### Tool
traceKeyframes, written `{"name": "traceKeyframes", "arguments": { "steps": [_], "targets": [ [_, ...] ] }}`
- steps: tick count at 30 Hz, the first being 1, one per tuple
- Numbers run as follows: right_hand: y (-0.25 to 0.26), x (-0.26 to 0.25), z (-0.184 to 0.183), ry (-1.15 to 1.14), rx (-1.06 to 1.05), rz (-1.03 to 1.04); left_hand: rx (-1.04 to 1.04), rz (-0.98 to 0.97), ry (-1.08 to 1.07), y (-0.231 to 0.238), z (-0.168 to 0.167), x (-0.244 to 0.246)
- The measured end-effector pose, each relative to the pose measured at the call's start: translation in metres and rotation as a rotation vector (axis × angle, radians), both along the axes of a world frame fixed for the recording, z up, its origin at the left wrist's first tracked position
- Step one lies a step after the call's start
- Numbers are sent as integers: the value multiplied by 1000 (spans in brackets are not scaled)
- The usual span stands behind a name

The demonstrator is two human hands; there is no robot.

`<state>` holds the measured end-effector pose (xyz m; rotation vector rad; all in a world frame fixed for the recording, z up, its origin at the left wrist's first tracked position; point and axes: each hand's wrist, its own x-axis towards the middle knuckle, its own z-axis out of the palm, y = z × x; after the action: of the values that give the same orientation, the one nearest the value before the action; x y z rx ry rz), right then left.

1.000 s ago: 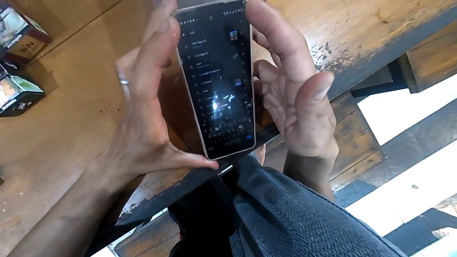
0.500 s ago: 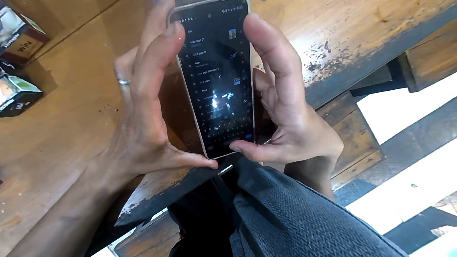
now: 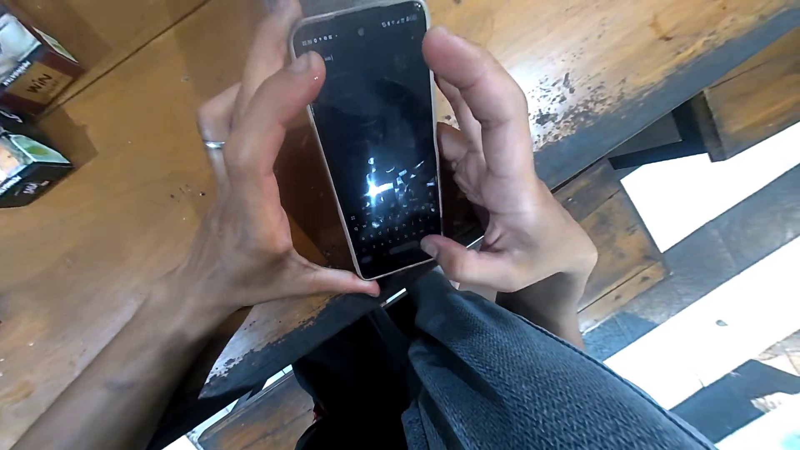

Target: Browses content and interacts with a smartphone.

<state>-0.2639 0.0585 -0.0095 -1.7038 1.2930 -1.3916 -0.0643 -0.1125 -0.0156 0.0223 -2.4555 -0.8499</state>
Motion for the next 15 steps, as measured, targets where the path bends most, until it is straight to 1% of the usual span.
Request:
{"name": "traceKeyframes", "arguments": {
  "steps": [5,10,15],
  "targets": [
    [1,-1,0,-36,-8,17,6,9,-17,0,1,0],
    [3,-1,0,-127,3,47,-11,9,-20,0,-1,2],
    [2,-2,-1,-114,5,52,-9,0,-18,0,0,1]
  ]
}}
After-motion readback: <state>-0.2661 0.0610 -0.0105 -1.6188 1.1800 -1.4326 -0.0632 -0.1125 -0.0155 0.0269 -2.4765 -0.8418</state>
